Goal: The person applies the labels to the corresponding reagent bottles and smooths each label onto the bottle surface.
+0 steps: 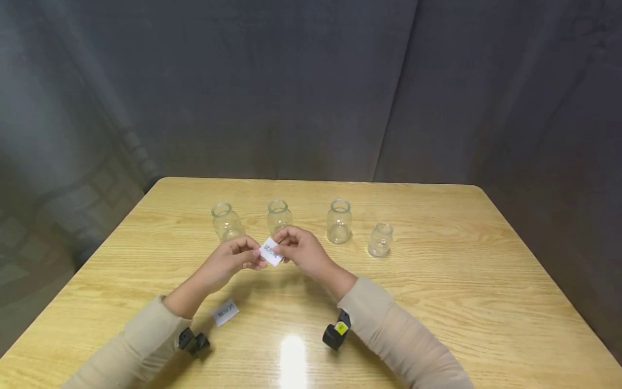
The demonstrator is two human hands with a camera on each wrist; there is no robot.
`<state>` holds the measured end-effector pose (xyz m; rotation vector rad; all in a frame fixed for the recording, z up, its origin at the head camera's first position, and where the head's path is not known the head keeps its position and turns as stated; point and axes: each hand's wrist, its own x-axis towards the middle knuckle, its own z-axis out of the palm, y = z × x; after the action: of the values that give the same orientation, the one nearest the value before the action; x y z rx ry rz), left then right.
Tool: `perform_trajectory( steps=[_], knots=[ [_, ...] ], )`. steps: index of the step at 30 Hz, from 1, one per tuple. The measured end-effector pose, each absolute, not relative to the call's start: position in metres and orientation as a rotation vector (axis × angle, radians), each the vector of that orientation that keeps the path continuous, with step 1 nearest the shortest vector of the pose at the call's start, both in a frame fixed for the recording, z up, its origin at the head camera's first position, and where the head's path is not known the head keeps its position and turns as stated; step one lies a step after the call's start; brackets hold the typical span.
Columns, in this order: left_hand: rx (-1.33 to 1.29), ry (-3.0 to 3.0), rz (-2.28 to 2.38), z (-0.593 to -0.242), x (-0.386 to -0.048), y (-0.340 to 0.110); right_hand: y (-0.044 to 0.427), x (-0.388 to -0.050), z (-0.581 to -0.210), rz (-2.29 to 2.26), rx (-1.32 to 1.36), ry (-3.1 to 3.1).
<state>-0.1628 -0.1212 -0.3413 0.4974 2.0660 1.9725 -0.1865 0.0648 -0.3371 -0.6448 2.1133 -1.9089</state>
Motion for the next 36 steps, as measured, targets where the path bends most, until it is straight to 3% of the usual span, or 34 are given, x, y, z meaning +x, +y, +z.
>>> perform_trajectory(
  steps=[36],
  knots=[
    [0.566, 2.070, 1.872, -0.352, -0.161, -0.123, 0.075, -0.185, -0.341, -1.768, -0.705, 2.231]
  ],
)
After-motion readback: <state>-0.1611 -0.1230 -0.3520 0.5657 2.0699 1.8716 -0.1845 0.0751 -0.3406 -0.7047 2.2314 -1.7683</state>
